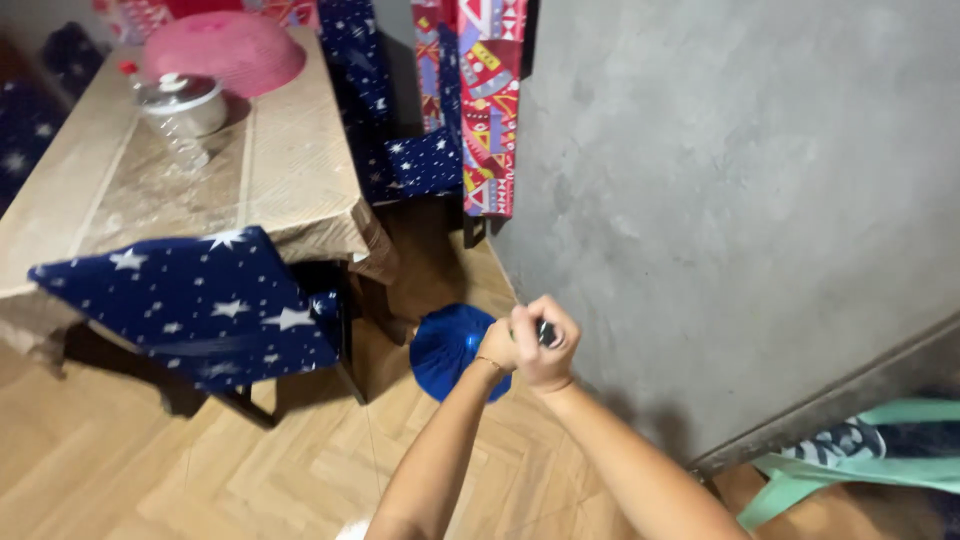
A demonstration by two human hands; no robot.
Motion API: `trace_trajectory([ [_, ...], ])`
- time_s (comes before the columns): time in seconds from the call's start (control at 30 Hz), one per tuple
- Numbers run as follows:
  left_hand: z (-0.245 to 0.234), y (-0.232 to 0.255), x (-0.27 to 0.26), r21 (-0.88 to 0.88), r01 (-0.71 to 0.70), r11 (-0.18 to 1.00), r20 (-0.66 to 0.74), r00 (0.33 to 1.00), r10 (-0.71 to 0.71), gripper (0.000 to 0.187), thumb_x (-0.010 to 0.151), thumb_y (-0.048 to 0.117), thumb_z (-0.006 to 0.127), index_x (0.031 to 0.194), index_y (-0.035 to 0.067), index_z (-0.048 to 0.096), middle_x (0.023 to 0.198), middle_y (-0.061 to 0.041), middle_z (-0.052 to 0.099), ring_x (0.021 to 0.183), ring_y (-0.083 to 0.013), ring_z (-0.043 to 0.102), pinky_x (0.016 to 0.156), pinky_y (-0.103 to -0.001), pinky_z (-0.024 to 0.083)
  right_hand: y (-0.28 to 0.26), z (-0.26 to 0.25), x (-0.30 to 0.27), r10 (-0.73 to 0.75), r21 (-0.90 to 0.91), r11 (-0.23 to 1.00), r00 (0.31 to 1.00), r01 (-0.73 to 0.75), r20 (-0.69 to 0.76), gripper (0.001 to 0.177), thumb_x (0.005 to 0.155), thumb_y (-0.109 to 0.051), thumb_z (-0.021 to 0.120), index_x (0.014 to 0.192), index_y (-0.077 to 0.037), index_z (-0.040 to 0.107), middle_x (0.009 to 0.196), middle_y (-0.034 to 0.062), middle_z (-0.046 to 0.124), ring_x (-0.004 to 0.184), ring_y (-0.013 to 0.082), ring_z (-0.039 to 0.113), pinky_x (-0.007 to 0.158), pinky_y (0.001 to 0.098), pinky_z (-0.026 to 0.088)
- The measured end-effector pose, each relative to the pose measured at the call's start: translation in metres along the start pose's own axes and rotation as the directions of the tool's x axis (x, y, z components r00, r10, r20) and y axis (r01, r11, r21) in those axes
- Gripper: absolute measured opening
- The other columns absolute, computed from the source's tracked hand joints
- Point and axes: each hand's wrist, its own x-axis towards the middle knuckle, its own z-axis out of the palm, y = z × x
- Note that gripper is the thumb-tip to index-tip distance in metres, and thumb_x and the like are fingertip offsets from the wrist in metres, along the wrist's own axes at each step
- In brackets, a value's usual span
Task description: Mopping the tiled floor around a dining table.
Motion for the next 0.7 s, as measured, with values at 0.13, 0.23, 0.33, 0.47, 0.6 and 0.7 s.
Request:
trace_trajectory([
  [0.13, 0.035, -0.142, 0.022, 0.455, -0.262, 0.851, 0.034, 0.960, 0.277, 0.028, 0.079, 0.034, 0.068, 0.078, 0.007, 0.074, 0.085, -0.016, 0.074, 0.084, -0.0323, 0.070, 0.073, -0.043, 0.054, 0.034, -0.012, -0.045, -0.107, 0.023, 0.994, 0.972, 0.104, 0.211, 0.011, 0.087, -0.006, 0.063, 0.079, -0.002, 0.057, 0.074, 0.0066, 0.063, 0.069, 0.0123, 0.060, 0.064, 0.0294, 0.049],
  [0.23, 0.025, -0.169, -0.002, -0.528, 0.099, 0.843, -0.009, 0.992, -0.122, 0.015, 0.090, 0.025, 0.058, 0.085, 0.014, 0.067, 0.081, 0.001, 0.064, 0.079, -0.0121, 0.058, 0.074, -0.036, 0.051, 0.052, -0.019, -0.073, -0.235, -0.053, 0.961, 0.905, 0.270, 0.356, 0.015, 0.084, -0.005, 0.066, 0.072, -0.005, 0.057, 0.068, 0.0107, 0.058, 0.064, 0.0202, 0.060, 0.063, 0.0320, 0.049],
  [0.33, 0.020, -0.109, -0.016, -0.308, -0.002, 0.951, -0.094, 0.995, -0.028, 0.016, 0.088, 0.027, 0.060, 0.087, 0.012, 0.067, 0.084, -0.006, 0.066, 0.082, -0.0209, 0.061, 0.074, -0.040, 0.052, 0.034, -0.023, -0.071, -0.049, -0.026, 0.997, 0.903, 0.066, 0.426, 0.021, 0.081, -0.005, 0.070, 0.065, -0.005, 0.055, 0.060, 0.0087, 0.060, 0.054, 0.0214, 0.062, 0.057, 0.0322, 0.048],
  [0.47, 0.014, -0.051, -0.012, 0.024, -0.108, 0.994, -0.143, 0.984, 0.111, 0.020, 0.086, 0.029, 0.062, 0.091, 0.011, 0.068, 0.088, -0.015, 0.069, 0.087, -0.0327, 0.065, 0.075, -0.045, 0.052, -0.009, -0.026, -0.016, -0.141, 0.122, 0.987, 0.902, 0.099, 0.407, 0.014, 0.088, -0.001, 0.061, 0.075, -0.004, 0.055, 0.072, 0.0083, 0.061, 0.068, 0.0185, 0.061, 0.065, 0.0304, 0.049],
  [0.6, 0.016, -0.040, 0.016, 0.362, -0.201, 0.910, -0.130, 0.956, 0.263, 0.026, 0.083, 0.032, 0.064, 0.094, 0.009, 0.069, 0.092, -0.025, 0.072, 0.091, -0.0445, 0.068, 0.075, -0.051, 0.053, -0.001, -0.014, 0.008, -0.012, 0.009, 1.000, 0.968, 0.010, 0.252, 0.019, 0.088, -0.003, 0.068, 0.073, -0.002, 0.057, 0.063, 0.0069, 0.055, 0.058, 0.0162, 0.052, 0.057, 0.0293, 0.044],
  [0.7, 0.020, -0.073, 0.036, 0.328, -0.116, 0.937, -0.165, 0.970, 0.178, 0.023, 0.084, 0.032, 0.064, 0.085, 0.010, 0.070, 0.090, -0.021, 0.074, 0.090, -0.0419, 0.070, 0.074, -0.049, 0.053, 0.016, -0.002, 0.007, -0.090, 0.017, 0.996, 0.983, 0.089, 0.159, 0.020, 0.089, -0.005, 0.069, 0.073, -0.004, 0.057, 0.064, 0.0063, 0.057, 0.057, 0.0154, 0.054, 0.057, 0.0287, 0.045],
])
